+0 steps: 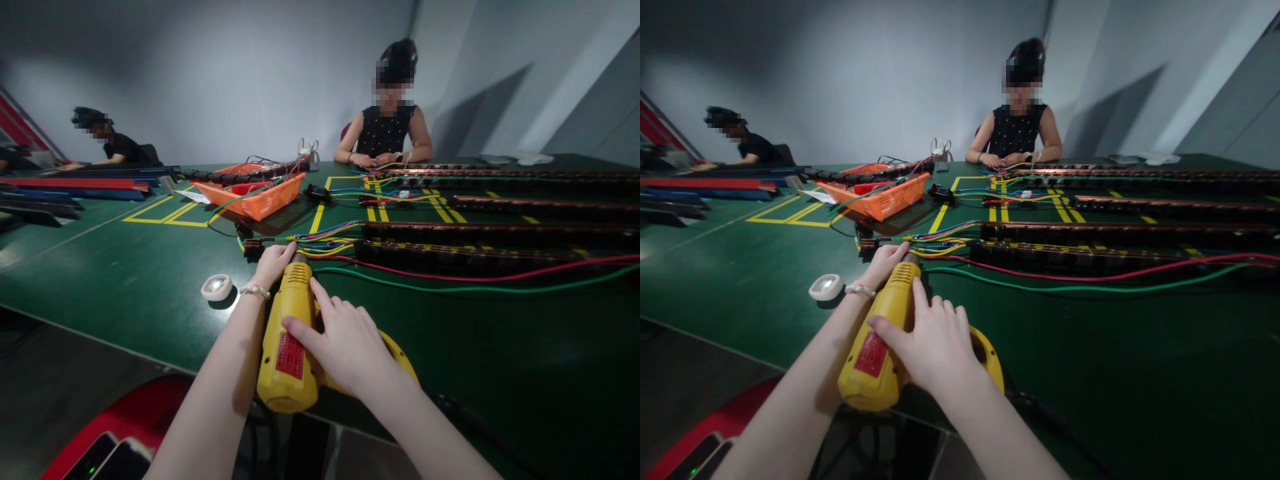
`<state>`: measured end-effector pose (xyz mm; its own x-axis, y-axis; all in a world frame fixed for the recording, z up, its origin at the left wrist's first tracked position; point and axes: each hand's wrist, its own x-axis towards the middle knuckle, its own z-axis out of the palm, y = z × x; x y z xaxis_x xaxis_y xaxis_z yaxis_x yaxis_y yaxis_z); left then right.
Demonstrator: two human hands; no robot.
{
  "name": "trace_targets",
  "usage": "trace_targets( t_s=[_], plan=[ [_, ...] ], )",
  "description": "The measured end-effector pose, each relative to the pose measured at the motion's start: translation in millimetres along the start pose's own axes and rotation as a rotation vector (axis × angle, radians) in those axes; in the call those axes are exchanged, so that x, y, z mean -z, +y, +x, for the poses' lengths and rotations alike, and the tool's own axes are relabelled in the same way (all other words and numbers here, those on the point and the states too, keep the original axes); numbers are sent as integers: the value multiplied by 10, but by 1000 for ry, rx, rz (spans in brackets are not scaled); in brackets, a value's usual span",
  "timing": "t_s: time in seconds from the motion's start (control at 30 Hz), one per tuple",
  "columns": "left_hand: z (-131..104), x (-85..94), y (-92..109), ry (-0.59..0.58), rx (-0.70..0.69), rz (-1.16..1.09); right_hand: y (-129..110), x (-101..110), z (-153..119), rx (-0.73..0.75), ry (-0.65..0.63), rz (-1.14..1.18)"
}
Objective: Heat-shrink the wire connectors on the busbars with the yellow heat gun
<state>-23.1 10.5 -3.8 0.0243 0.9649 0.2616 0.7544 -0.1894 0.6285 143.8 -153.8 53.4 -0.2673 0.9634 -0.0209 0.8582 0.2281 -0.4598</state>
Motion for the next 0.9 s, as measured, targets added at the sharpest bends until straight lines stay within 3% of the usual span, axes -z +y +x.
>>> trace_targets(
  t_s=[0.57,0.9],
  plan=[
    [-24,0,-53,-28,-13,-148,304,159,78,-89,-32,-34],
    [-47,-2,-51,-33,-26,-182,766,406,138,-164,-74,-14]
  ],
)
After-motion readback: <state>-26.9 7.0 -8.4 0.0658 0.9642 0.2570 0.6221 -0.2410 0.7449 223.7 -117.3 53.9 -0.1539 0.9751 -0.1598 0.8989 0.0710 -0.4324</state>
